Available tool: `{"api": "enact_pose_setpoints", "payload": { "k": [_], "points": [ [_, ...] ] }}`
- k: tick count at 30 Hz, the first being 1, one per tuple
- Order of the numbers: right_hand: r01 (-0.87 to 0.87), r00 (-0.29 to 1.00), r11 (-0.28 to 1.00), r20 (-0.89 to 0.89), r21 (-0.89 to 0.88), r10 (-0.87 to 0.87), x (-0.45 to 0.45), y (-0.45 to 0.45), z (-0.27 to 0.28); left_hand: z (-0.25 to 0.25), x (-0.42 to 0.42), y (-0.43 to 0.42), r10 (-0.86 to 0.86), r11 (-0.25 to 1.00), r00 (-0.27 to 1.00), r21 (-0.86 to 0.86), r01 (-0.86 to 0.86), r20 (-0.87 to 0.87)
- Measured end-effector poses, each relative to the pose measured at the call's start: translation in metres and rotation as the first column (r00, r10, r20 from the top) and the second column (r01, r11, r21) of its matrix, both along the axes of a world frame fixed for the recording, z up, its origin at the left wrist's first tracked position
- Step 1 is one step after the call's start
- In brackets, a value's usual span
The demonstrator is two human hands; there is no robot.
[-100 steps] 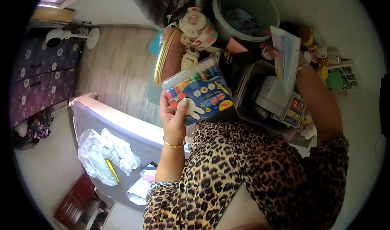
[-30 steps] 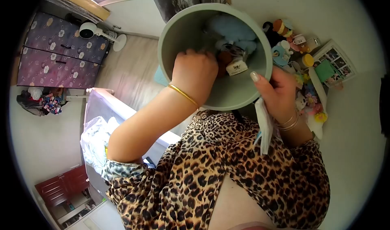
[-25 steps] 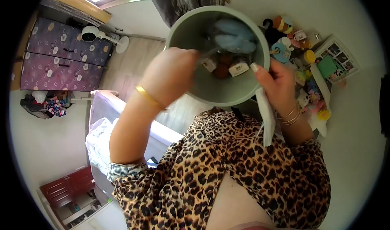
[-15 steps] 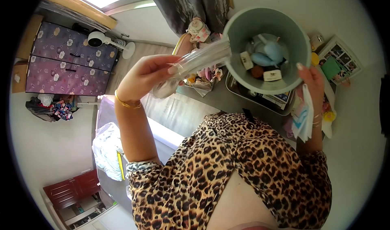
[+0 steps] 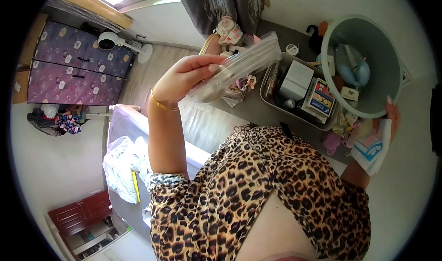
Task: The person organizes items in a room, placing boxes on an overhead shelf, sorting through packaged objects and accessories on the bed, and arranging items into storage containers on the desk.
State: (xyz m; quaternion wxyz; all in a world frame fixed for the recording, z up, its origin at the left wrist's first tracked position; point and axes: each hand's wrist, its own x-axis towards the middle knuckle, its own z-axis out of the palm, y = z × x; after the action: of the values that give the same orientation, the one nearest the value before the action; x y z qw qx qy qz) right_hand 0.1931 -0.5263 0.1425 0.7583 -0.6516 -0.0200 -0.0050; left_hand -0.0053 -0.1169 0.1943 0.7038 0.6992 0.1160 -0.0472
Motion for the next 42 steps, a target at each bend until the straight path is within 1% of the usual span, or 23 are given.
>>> {"api": "enact_pose_setpoints", "payload": {
  "k": [1, 4, 10, 12, 15, 16, 18, 19, 22, 25, 27, 30, 33, 36, 37, 40, 42],
  "points": [
    [-0.013, 1.0, 1.0, 0.003, 0.018, 0.013, 0.001, -0.003, -0.001, -0.001, 0.001, 0.0, 0.0, 1.0, 1.0, 0.0, 0.0, -0.015],
    [-0.03, 1.0, 0.997, 0.009, 0.064, 0.03, 0.007, -0.016, -0.008, -0.007, 0.007, -0.001, -0.005, 1.0, 1.0, 0.004, 0.005, 0.013],
    [-0.016, 1.0, 0.997, 0.018, 0.081, 0.015, 0.008, -0.025, -0.012, -0.011, 0.016, -0.003, -0.023, 0.997, 1.0, -0.077, 0.024, 0.021],
    [-0.019, 0.999, 0.997, 0.04, 0.077, 0.016, 0.008, -0.025, -0.011, -0.011, 0.019, -0.004, -0.042, 0.99, 0.999, -0.133, 0.044, 0.017],
    [-0.059, 0.998, 0.994, 0.038, 0.09, 0.056, 0.009, -0.03, -0.012, -0.014, 0.025, -0.005, -0.063, 0.977, 0.998, -0.203, 0.062, -0.001],
    [-0.011, 0.999, 0.997, 0.032, 0.082, 0.009, 0.008, -0.029, -0.012, -0.016, 0.027, -0.005, -0.068, 0.973, 0.998, -0.223, 0.064, -0.009],
    [0.085, 0.996, 0.994, 0.022, 0.064, -0.086, 0.005, -0.023, -0.012, -0.027, 0.029, -0.004, -0.064, 0.976, 0.998, -0.207, 0.061, -0.003],
    [0.077, 0.997, 0.995, 0.015, 0.061, -0.078, 0.005, -0.023, -0.01, -0.03, 0.031, -0.004, -0.062, 0.978, 0.998, -0.199, 0.06, -0.001],
    [0.072, 0.997, 0.996, -0.005, 0.045, -0.072, 0.002, -0.02, -0.002, -0.033, 0.039, -0.01, -0.091, 0.943, 0.996, -0.32, 0.095, 0.028],
    [0.084, 0.996, 0.996, -0.019, 0.012, -0.084, -0.002, -0.015, 0.006, -0.045, 0.043, -0.008, -0.022, 0.958, 0.999, -0.284, 0.029, 0.026],
    [0.08, 0.996, 0.997, -0.028, -0.012, -0.08, -0.002, -0.02, 0.007, -0.045, 0.045, -0.009, -0.004, 0.957, 1.0, -0.29, 0.012, 0.028],
    [0.182, 0.983, 0.982, -0.028, -0.046, -0.183, -0.011, 0.001, 0.021, -0.042, 0.047, -0.013, 0.018, 0.964, 0.999, -0.266, -0.009, 0.03],
    [0.123, 0.992, 0.992, 0.005, 0.0, -0.123, -0.007, -0.011, 0.012, -0.042, 0.048, -0.013, 0.02, 0.975, 0.999, -0.221, -0.013, 0.031],
    [0.183, 0.983, 0.983, -0.002, 0.028, -0.183, -0.006, -0.014, 0.008, -0.047, 0.049, -0.014, 0.067, 0.979, 0.998, -0.196, -0.061, 0.021],
    [0.168, 0.986, 0.985, -0.003, 0.028, -0.168, -0.004, -0.017, 0.005, -0.048, 0.05, -0.015, 0.091, 0.978, 0.996, -0.191, -0.086, 0.016],
    [0.119, 0.993, 0.993, 0.003, 0.017, -0.119, 0.0, -0.025, 0.002, -0.048, 0.054, -0.023, 0.151, 0.947, 0.988, -0.284, -0.151, -0.021],
    [0.084, 0.996, 0.996, 0.016, -0.006, -0.084, -0.003, -0.024, 0.008, -0.068, 0.061, -0.025, 0.157, 0.985, 0.988, -0.077, -0.157, -0.011]
  ]
}}
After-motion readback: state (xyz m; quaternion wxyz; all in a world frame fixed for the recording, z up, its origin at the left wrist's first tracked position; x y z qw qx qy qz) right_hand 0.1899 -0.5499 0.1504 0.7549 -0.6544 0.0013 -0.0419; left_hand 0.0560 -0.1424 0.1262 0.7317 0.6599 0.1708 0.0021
